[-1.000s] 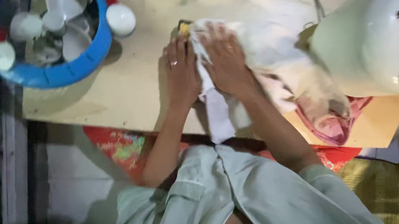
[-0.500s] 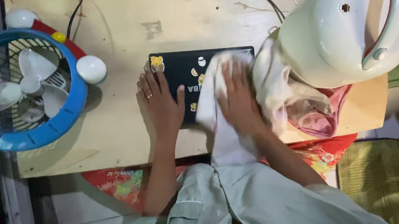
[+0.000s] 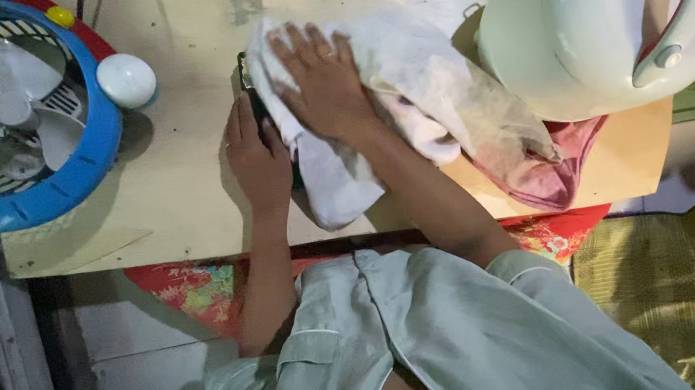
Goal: The person wipes a white electric kettle with a pink cloth, then cleans a black laptop by wiping the lid, bottom, and keyboard area. The person opens and closes the laptop during the process and continues wiping the exterior surfaces.
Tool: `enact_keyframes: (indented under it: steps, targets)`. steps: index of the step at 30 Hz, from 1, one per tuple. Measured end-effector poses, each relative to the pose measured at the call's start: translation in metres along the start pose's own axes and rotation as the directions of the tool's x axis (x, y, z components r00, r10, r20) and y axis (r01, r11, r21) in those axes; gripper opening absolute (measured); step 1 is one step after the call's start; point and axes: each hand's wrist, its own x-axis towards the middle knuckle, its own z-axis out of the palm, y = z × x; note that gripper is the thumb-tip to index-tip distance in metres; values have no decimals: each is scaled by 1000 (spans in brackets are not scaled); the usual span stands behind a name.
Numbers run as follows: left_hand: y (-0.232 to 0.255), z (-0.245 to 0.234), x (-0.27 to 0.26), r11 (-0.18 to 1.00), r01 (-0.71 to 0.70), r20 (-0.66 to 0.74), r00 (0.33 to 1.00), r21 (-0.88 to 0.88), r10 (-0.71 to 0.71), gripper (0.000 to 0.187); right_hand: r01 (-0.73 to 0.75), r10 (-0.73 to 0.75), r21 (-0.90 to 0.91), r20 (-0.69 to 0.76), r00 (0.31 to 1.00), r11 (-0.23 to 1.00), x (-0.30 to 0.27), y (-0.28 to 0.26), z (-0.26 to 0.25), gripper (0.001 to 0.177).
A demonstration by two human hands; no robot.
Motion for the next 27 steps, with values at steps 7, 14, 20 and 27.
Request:
enact_keyframes:
  steps: [7,14,20,27]
  targets:
    - [15,-5,7,999,8,-41,999,47,-6,48,-161,173,65,-269,948,985,-85,56,-6,73]
    - [19,-4,10,988,77,83,993,137,-89,60,-16,62,297,-145,987,955,-187,19,22,72]
    - [25,-3,4,946,-119,-80,986,301,149,58,212,-144,210,-301,943,954,-148,24,24,70]
    - [23,9,22,864,-184,48,982,469,183,42,166,-131,116,-259,957,979,-112,24,12,74]
